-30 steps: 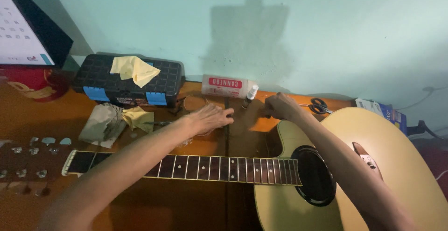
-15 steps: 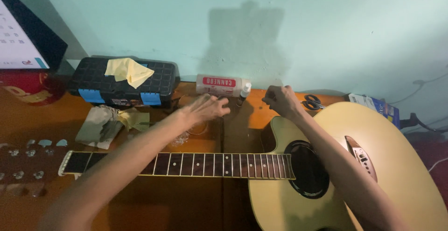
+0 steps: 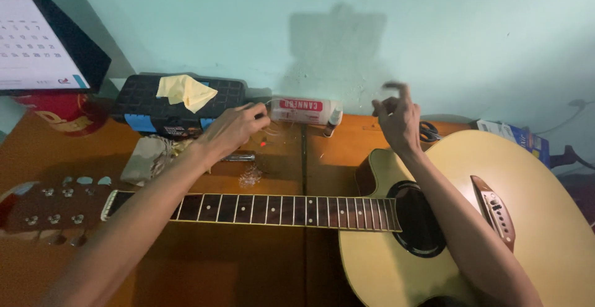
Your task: The person replaces the strings on an acoustic guitar. They thread a new string through the bridge, pull it taut, and wind it onto the tuning peg at the headstock. This process is repeated for multiple strings.
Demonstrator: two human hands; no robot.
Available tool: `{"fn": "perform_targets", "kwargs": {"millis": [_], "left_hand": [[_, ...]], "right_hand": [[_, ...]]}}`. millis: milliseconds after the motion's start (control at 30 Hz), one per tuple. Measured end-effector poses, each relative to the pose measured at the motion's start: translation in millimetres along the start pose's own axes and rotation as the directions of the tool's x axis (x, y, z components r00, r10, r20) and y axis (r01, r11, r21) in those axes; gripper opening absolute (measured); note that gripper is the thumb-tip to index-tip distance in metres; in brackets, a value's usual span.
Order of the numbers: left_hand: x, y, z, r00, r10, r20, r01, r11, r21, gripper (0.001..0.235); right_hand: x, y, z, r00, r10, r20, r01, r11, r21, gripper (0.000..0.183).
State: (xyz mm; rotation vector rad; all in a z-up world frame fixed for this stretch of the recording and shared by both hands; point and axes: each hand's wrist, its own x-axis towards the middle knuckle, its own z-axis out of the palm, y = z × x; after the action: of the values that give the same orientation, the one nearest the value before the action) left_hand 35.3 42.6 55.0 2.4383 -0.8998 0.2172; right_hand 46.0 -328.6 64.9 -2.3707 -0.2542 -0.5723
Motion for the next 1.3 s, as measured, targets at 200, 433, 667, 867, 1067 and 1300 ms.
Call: {"fn": "perform_targets", "kwargs": {"millis": [200, 433, 667, 867, 1067, 1300], "left_hand": [[-10, -4, 0, 0.973, 0.232, 0.015, -0.206, 0.833, 0.513, 0.020], [6, -51, 49, 0.956, 0.285, -0.073, -0.179, 0.759, 0.626, 0.017], [1, -20, 24, 0.920, 0.366, -0.142, -0.207, 0.758, 0.618, 0.021], [1, -34, 24, 0.924, 0.315, -0.218, -0.134, 0.799, 0.586, 0.016], [2, -33, 13, 0.964, 0.042, -0.263, -0.017, 0.995, 0.095, 0.013], [1, -75, 37, 0.964, -0.096, -0.248, 0.178, 0.926, 0.334, 0.010]], "right_hand": [[4, -29, -22, 0.980, -0.190, 0.065, 0.181, 0.976, 0.122, 0.026], [-8, -90, 10, 0.878, -0.153, 0.453, 0.206, 0.976, -0.070, 0.034], [-18, -71, 71, 0.819, -0.116, 0.563, 0.184, 0.981, -0.066, 0.033], [-17, -44, 59, 0.807, 0.080, 0.585, 0.093, 0.961, -0.261, 0.026], [-14, -35, 20, 0.726, 0.171, 0.667, 0.100, 0.932, -0.348, 0.025], [-15, -49, -16, 0.739, 0.088, 0.668, 0.096, 0.968, -0.233, 0.018]]}}
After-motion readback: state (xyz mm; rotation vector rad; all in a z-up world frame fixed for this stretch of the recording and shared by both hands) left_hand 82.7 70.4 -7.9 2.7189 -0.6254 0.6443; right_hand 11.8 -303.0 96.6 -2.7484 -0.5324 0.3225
